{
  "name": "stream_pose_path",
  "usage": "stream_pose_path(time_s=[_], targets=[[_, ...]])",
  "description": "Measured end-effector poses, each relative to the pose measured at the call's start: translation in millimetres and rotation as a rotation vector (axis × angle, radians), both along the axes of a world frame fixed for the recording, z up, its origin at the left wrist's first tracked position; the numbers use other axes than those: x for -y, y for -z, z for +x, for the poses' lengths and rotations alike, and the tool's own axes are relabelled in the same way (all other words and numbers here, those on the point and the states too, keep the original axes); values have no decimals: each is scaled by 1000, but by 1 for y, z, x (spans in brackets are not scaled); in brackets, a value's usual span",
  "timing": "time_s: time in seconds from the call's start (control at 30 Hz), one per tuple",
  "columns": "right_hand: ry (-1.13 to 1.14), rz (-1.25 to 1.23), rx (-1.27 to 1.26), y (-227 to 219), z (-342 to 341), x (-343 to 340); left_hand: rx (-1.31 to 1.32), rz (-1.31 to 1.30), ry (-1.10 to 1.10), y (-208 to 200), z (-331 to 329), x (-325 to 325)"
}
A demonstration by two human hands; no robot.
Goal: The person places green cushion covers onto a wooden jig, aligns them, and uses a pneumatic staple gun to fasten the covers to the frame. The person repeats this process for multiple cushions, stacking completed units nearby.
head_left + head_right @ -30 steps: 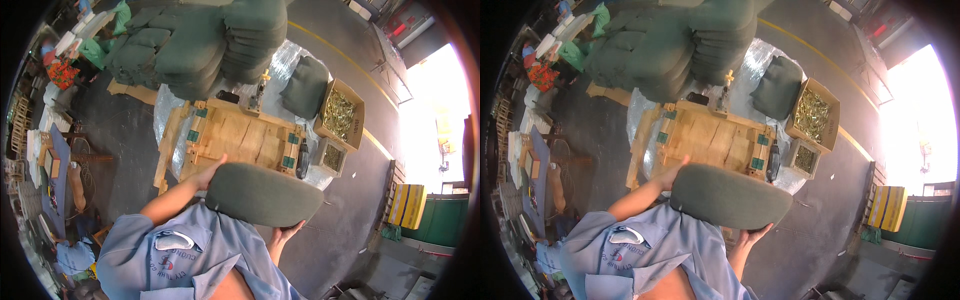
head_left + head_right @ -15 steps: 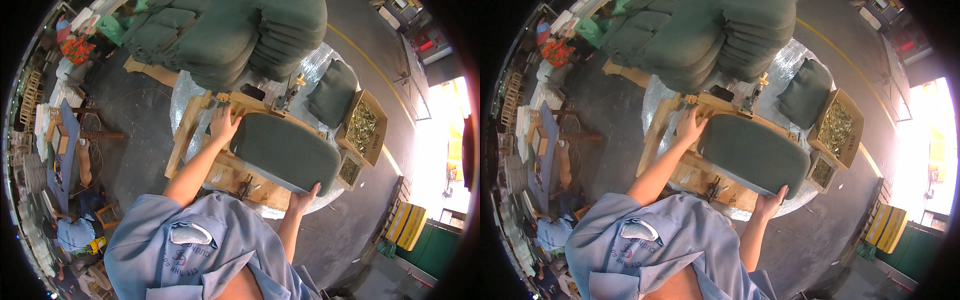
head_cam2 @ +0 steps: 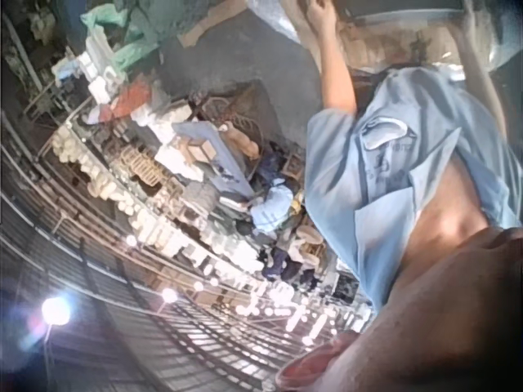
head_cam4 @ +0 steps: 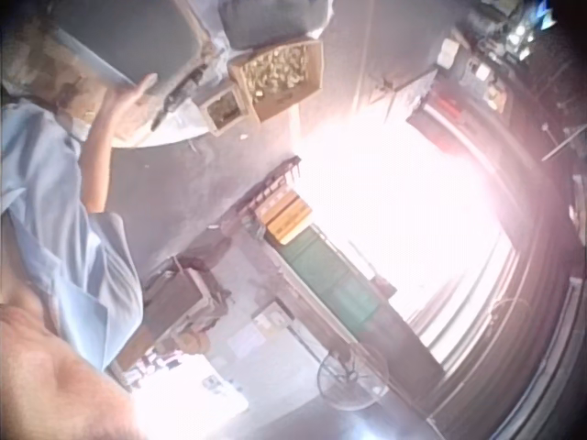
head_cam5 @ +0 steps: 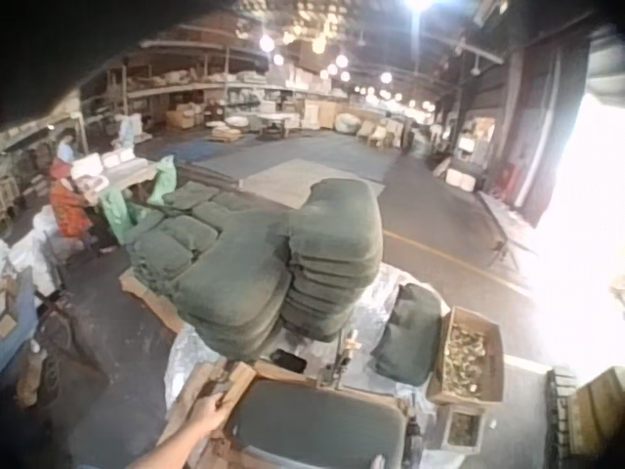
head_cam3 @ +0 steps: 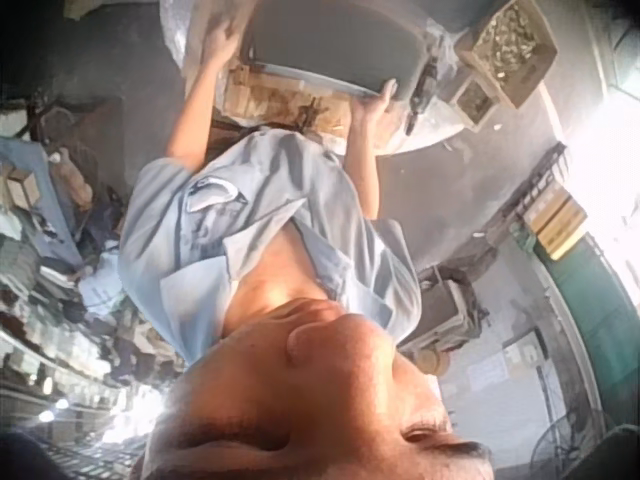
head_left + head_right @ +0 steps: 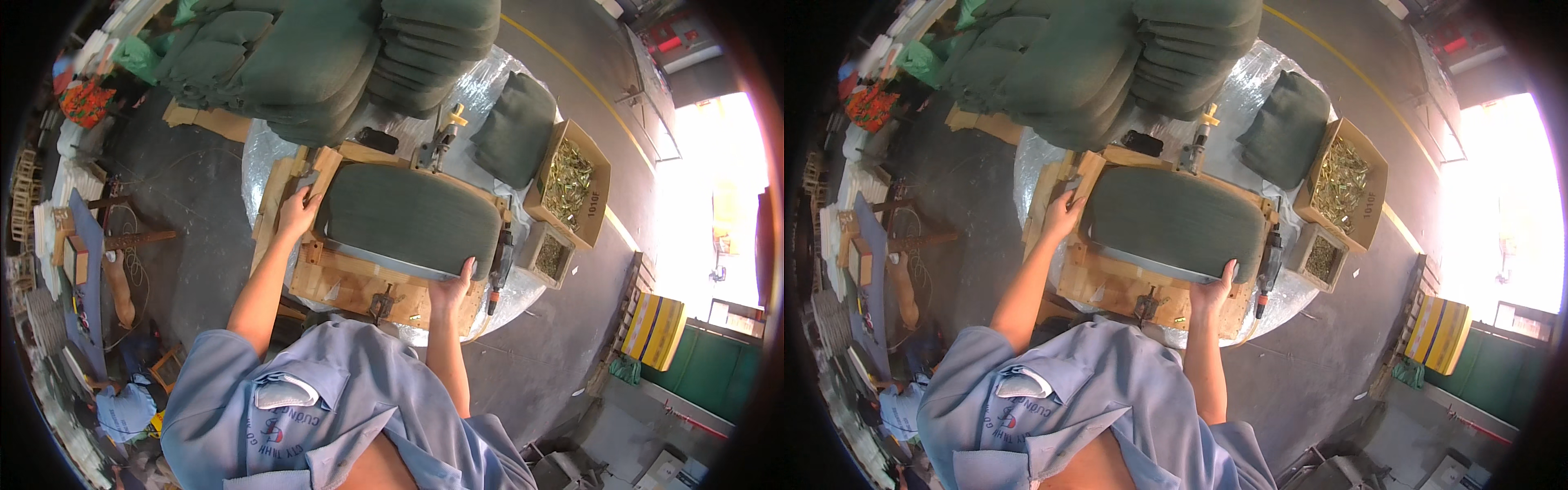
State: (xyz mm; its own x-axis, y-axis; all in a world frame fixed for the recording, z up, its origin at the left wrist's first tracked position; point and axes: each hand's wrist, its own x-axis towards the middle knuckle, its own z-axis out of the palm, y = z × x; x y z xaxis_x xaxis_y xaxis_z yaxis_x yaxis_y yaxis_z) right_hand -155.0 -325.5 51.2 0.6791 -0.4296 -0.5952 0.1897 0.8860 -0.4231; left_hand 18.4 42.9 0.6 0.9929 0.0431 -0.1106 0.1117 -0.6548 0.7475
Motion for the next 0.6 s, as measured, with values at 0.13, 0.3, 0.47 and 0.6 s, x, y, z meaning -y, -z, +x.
stream_pose_path(time_s=[0.13,0.3,0.47,0.6], targets=[[-120,38,21,31,-9,11,471,266,-31,-23,-32,59],[-207,-171,-211,51,-12,13,507,113,579,-76,-113,170],[-497,-304,-345,42,-26,22,458,12,842,-93,-102,288],[-583,-509,-342,44,-38,30,292,345,1078,-91,-88,349]])
